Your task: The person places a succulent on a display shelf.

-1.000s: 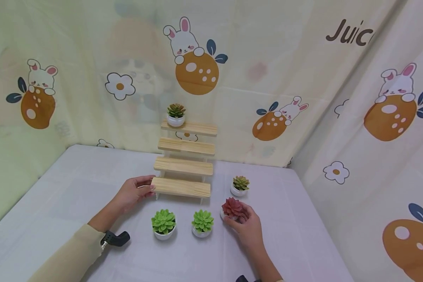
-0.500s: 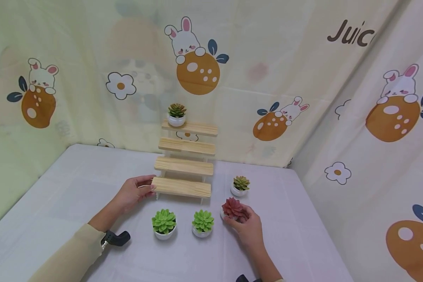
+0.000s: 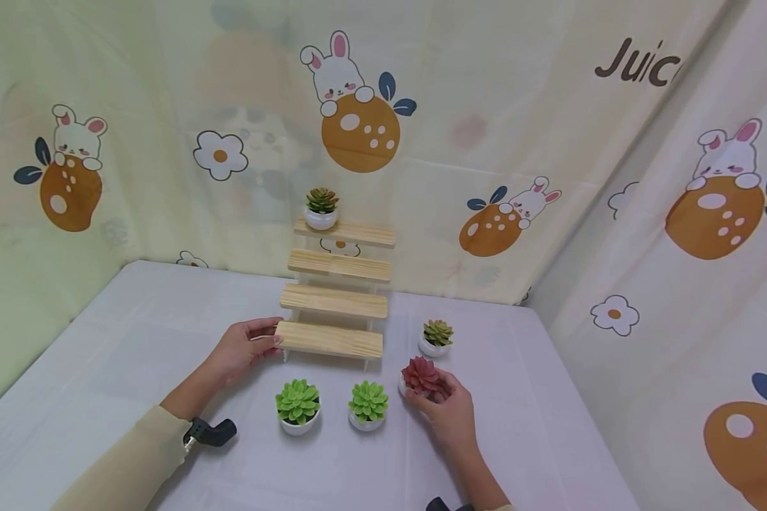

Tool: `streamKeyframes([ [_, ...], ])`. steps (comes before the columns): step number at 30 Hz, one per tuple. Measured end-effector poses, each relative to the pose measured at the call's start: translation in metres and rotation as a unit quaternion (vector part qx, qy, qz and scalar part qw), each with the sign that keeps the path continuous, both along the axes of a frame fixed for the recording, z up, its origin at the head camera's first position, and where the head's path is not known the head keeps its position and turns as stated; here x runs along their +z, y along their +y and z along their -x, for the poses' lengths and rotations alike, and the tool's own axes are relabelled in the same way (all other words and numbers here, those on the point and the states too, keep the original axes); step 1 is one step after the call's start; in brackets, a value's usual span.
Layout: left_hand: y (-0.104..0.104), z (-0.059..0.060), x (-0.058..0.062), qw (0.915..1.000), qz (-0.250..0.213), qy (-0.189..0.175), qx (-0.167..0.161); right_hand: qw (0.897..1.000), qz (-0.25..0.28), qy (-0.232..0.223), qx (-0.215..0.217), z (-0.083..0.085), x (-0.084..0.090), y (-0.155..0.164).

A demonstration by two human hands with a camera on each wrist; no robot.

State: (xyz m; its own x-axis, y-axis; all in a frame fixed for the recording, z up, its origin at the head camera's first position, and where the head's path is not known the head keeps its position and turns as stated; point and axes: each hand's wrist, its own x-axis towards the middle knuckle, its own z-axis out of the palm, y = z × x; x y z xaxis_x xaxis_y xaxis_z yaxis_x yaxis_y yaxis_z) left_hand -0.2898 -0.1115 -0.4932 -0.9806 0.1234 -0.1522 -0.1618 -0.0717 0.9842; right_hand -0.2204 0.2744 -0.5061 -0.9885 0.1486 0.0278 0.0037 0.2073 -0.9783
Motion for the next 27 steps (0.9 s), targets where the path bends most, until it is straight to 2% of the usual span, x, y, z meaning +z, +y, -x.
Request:
streamKeyframes([
  [11, 0.0, 0.0, 0.0, 0.9999, 0.011, 0.004, -0.002, 1.0, -0.014, 0.014, -0.001, 0.006, 0.012, -0.006],
  [27, -0.001, 0.0, 0.001, 1.0, -0.001, -0.006, 0.0, 0.999, 0.015, 0.05, 0.014, 0.02, 0.036, -0.019],
])
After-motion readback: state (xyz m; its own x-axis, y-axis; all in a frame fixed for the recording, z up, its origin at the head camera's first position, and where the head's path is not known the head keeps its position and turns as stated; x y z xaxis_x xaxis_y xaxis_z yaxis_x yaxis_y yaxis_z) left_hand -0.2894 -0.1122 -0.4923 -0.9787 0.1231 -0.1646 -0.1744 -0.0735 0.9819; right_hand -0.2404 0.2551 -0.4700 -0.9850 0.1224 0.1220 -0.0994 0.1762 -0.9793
